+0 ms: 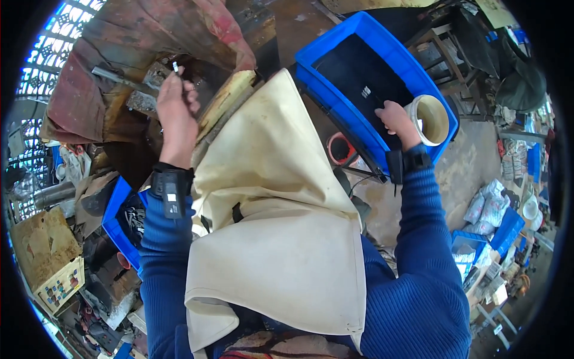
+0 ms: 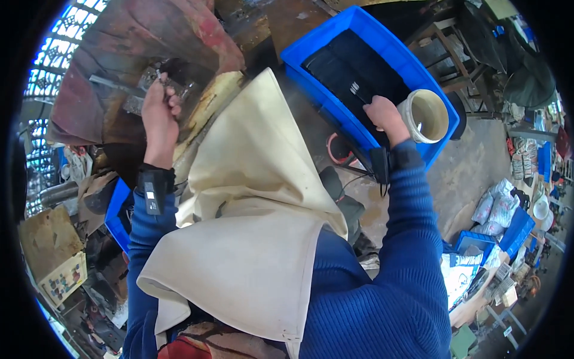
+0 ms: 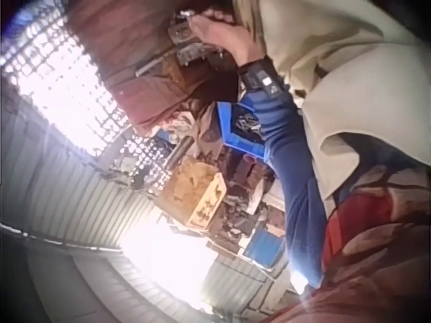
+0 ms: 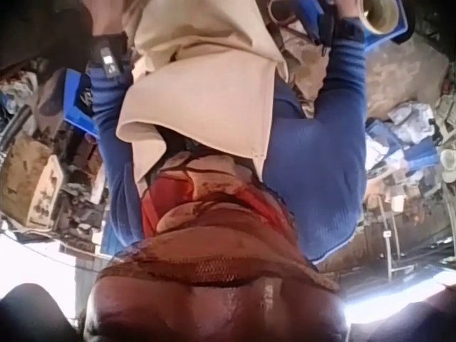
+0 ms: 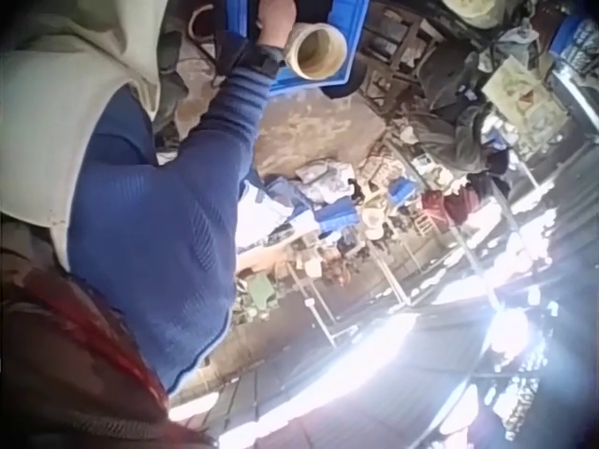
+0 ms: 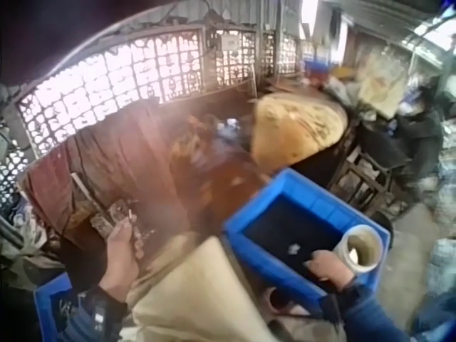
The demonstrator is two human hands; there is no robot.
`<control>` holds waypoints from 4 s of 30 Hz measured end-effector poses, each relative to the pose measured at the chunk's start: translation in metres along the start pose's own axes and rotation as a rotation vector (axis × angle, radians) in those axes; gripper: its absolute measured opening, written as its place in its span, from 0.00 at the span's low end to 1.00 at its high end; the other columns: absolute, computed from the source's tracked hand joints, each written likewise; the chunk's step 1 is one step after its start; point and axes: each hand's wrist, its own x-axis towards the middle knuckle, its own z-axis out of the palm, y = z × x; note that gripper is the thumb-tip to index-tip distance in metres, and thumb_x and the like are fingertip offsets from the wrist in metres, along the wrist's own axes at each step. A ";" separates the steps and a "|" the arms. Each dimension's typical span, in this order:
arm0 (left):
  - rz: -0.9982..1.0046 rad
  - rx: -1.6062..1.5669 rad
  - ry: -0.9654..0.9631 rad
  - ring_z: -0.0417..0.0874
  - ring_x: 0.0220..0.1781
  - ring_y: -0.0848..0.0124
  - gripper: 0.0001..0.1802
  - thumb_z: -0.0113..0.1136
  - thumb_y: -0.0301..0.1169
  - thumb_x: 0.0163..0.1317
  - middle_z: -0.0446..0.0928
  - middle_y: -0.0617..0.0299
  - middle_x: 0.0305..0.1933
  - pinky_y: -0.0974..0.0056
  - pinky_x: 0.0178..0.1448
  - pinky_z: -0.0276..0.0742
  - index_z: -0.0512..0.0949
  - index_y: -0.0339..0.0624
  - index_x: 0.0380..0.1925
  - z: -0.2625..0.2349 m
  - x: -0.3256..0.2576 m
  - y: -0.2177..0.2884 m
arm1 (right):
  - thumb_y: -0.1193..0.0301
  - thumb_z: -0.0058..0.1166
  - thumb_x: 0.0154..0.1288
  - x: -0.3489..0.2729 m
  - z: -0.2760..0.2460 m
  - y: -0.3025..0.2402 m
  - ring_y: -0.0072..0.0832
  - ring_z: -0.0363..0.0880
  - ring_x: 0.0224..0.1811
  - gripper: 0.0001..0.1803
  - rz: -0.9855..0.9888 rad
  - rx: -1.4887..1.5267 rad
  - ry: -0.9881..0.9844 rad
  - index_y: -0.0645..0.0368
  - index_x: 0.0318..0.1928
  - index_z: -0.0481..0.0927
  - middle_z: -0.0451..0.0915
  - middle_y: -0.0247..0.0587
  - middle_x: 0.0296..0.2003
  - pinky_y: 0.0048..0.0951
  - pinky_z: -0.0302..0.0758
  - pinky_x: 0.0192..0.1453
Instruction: The person picks up metal pieces from a blue bin, holds them against a rotating grinding wheel, and then places the finished pieces into a separate blue bin.
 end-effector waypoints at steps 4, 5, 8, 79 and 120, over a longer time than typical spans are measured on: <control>0.072 0.225 0.192 0.65 0.23 0.82 0.18 0.52 0.31 0.69 0.70 0.69 0.29 0.77 0.22 0.59 0.70 0.39 0.56 -0.033 0.013 -0.019 | 0.71 0.46 0.59 0.031 0.017 0.050 0.39 0.78 0.22 0.11 0.206 -0.052 -0.218 0.68 0.29 0.77 0.76 0.49 0.21 0.39 0.74 0.27; 0.113 0.307 0.183 0.65 0.24 0.82 0.19 0.53 0.30 0.68 0.70 0.69 0.30 0.77 0.22 0.59 0.69 0.39 0.58 -0.037 0.016 -0.025 | 0.71 0.46 0.59 0.043 0.024 0.062 0.39 0.78 0.22 0.11 0.210 -0.054 -0.222 0.68 0.29 0.77 0.76 0.49 0.21 0.39 0.74 0.27; 0.160 0.443 0.187 0.65 0.24 0.83 0.22 0.54 0.28 0.67 0.72 0.68 0.31 0.78 0.22 0.59 0.67 0.40 0.61 -0.044 0.019 -0.040 | 0.76 0.50 0.51 0.070 0.035 0.078 0.38 0.79 0.20 0.08 0.134 -0.454 -0.448 0.65 0.19 0.78 0.78 0.47 0.18 0.37 0.72 0.21; 0.453 1.067 0.187 0.80 0.34 0.68 0.18 0.49 0.24 0.67 0.81 0.54 0.33 0.64 0.43 0.75 0.70 0.29 0.56 -0.085 0.039 -0.094 | 0.67 0.50 0.61 -0.020 -0.074 0.137 0.45 0.83 0.28 0.16 0.374 0.215 0.512 0.72 0.30 0.79 0.79 0.56 0.21 0.42 0.78 0.26; 0.439 1.030 0.144 0.72 0.26 0.75 0.17 0.48 0.24 0.68 0.78 0.62 0.29 0.68 0.33 0.70 0.71 0.31 0.55 -0.080 0.043 -0.101 | 0.74 0.51 0.64 0.172 0.039 0.108 0.48 0.81 0.48 0.12 0.227 -0.689 0.103 0.72 0.43 0.76 0.80 0.61 0.45 0.46 0.75 0.51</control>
